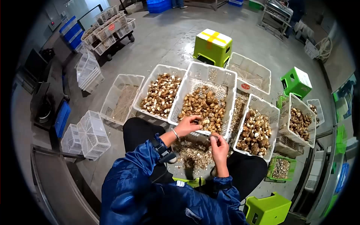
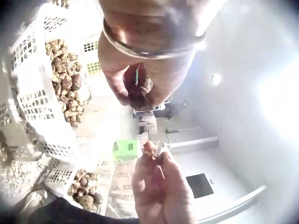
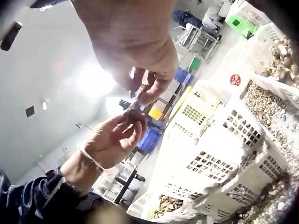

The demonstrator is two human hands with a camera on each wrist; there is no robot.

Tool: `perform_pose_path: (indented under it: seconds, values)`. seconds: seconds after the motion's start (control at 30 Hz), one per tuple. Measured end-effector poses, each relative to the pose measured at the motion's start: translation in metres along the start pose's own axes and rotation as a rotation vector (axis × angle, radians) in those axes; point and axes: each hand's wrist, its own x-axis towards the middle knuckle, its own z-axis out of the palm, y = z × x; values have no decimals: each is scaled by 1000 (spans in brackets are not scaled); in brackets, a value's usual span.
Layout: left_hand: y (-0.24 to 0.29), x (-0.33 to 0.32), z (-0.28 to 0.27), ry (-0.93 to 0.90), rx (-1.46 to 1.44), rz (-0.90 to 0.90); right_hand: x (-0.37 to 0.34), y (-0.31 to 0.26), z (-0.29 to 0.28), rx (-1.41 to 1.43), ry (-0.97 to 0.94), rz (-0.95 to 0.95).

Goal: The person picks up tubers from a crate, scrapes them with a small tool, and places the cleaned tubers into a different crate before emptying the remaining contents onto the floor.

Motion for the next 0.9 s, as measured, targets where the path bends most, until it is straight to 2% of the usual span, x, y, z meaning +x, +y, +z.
perform_pose_path:
  seconds: [0.03,0.07,0.1,0.13,0.17,0.27,0.4,0.43,0.53,0.57,0.7,0.8,0.83,0.9]
  values:
    - [8,-12,4,6,-35,7,-1,-9,-2,12,-7,64]
    - [16,-24,8,9,-71,16,2,16,-1,51,3,9]
    - [30,-36,9,10,-27,-35,0,7,-1,38,-5,-10]
    - [27,-43,15,30,-73,-9,-2,-2,-1,23,-14,-28]
    - [15,-50,20,21,-156,-31,-2,4,-1,-63,-44,-168]
    - [0,-60,29,-21,-297,-136,-10,-1,2,-37,-100,-172]
    - [-4,-63,36,-31,-244,-39,-13,4,-2,-59,-102,-76]
    - [-2,-64,36,-39,-243,-30,-14,5,-3,21,-102,-15]
    - [1,-65,37,-89,-500,-148,-9,11,-4,314,-59,72]
    - [-3,-65,37,-116,-502,-155,-10,12,-5,333,-66,75]
    - [-3,-66,40,-129,-636,-215,-14,6,-4,-137,-86,-213]
    - [1,-67,38,-119,-753,-312,-9,15,-6,67,-59,-42]
    - [9,-71,38,-71,-806,-316,-11,11,-5,217,-51,19]
    - [4,-68,37,-76,-800,-301,-15,0,-6,100,-91,-17]
